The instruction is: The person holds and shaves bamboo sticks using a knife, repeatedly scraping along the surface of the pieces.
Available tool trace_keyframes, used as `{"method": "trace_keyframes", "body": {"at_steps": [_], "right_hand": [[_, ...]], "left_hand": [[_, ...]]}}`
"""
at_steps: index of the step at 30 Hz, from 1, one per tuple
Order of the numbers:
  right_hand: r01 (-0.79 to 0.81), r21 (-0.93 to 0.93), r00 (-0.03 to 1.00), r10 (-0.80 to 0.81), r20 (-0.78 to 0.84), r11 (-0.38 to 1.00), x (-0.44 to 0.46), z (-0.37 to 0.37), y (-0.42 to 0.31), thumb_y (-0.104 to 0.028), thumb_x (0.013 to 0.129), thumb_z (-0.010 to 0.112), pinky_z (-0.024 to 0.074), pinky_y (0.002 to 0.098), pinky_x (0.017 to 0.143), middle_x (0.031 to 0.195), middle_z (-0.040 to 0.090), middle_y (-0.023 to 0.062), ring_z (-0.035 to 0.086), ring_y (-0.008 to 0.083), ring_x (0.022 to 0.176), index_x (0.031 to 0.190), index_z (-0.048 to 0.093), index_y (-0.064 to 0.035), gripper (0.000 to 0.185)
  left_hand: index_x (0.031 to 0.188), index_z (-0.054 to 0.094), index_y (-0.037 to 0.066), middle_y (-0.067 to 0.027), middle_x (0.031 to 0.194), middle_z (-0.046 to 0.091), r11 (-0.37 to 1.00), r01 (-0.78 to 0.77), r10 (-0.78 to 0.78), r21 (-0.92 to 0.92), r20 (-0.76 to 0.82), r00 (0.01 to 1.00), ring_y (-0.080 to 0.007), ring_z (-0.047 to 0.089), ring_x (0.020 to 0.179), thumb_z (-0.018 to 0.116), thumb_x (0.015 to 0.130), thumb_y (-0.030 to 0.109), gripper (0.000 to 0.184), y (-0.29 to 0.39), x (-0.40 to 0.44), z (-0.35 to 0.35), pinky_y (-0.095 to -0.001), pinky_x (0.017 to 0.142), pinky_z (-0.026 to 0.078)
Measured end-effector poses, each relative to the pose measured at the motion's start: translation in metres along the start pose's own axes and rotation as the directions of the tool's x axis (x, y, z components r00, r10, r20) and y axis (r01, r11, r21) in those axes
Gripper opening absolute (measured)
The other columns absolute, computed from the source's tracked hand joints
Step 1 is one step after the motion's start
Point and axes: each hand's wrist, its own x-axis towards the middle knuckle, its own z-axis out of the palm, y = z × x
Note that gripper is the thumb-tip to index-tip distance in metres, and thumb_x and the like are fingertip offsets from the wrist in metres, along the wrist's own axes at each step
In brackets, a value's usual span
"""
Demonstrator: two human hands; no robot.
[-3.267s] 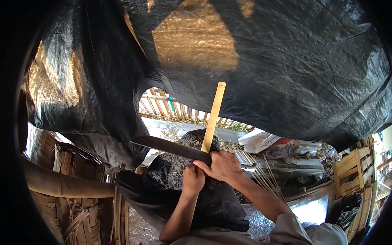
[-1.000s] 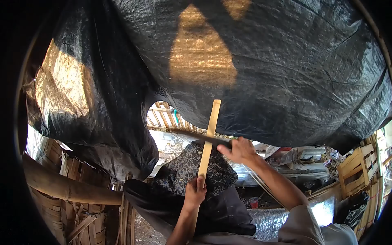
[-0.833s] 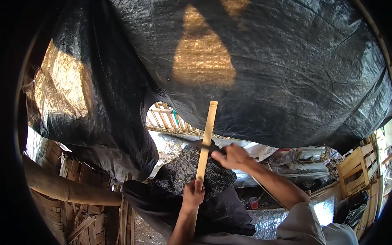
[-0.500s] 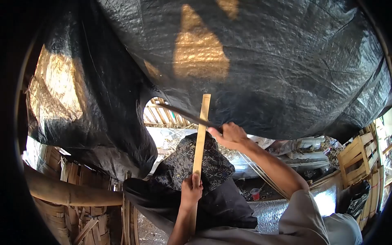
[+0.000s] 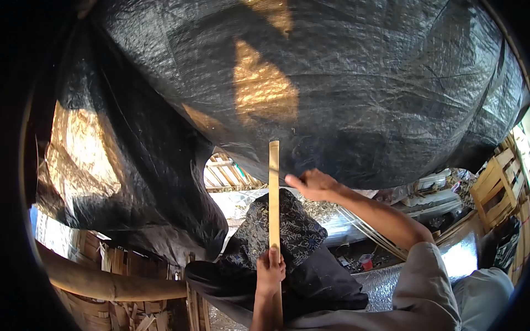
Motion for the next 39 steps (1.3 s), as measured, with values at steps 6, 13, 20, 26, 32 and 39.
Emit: {"method": "trace_keyframes", "body": {"at_steps": [6,13,20,26,32,39], "right_hand": [[0.281,-0.444,0.944,-0.329,-0.033,0.851,-0.010,-0.002,0.002,-0.073,0.078,0.038,0.0505,0.0414,0.052,0.054,0.057,0.0141,0.059,0.0261,0.049,0.065,0.062,0.0004,0.078],[-0.215,-0.021,0.976,0.216,0.036,0.976,0.029,-0.016,0.009,-0.068,0.084,0.028,0.0516,0.0451,0.072,0.077,0.064,0.0229,0.065,0.0356,0.081,0.083,0.066,0.0037,0.081],[-0.368,0.281,0.922,0.307,0.238,0.886,0.014,0.035,0.008,-0.071,0.084,0.021,0.0462,0.0447,0.084,0.092,0.063,0.0263,0.060,0.0372,0.095,0.095,0.064,0.0051,0.088],[-0.367,0.518,0.929,0.282,0.238,0.773,-0.011,0.062,0.033,-0.070,0.085,0.019,0.0397,0.0426,0.089,0.093,0.061,0.0290,0.057,0.0363,0.100,0.094,0.064,0.0090,0.092],[-0.391,0.613,0.914,0.366,0.173,0.687,-0.036,0.082,0.046,-0.068,0.086,0.022,0.0423,0.0413,0.080,0.081,0.063,0.0238,0.060,0.0318,0.087,0.081,0.064,0.0083,0.087],[-0.430,0.690,0.882,0.435,0.182,0.582,-0.045,0.091,0.066,-0.066,0.086,0.032,0.0426,0.0361,0.073,0.069,0.058,0.0167,0.056,0.0243,0.073,0.075,0.059,0.0072,0.079]], "left_hand": [[0.071,0.046,0.005,0.0010,0.049,0.039,0.986,0.108,-0.096,-0.123,0.098,0.991,-0.0062,0.038,0.037,0.043,0.093,0.044,0.046,0.008,-0.004,-0.003,-0.0212,0.033,0.028],[0.073,0.044,0.004,0.0006,0.048,0.034,0.996,0.067,-0.058,-0.059,0.134,0.989,-0.0082,0.035,0.034,0.041,0.093,0.048,0.048,0.003,-0.009,0.009,-0.0233,0.031,0.026],[0.073,0.046,0.005,-0.0006,0.049,0.037,0.971,0.184,-0.159,-0.151,0.166,0.973,-0.0080,0.034,0.035,0.040,0.096,0.035,0.039,0.019,-0.002,0.014,-0.0224,0.031,0.028],[0.073,0.046,0.003,-0.0003,0.052,0.042,0.994,0.029,-0.028,-0.107,0.017,0.999,-0.0086,0.041,0.038,0.052,0.092,0.024,0.029,0.022,0.000,0.024,-0.0231,0.032,0.032],[0.084,0.054,-0.006,-0.0019,0.057,0.054,0.752,-0.342,0.431,0.563,-0.027,0.902,-0.0075,0.048,0.047,0.060,0.085,0.014,0.021,0.032,0.012,0.037,-0.0228,0.044,0.035],[0.092,0.054,-0.005,-0.0089,0.061,0.056,0.931,-0.155,0.164,0.331,0.000,0.986,-0.0081,0.049,0.042,0.038,0.097,0.032,0.041,0.061,0.037,0.034,-0.0219,0.039,0.036]]}}
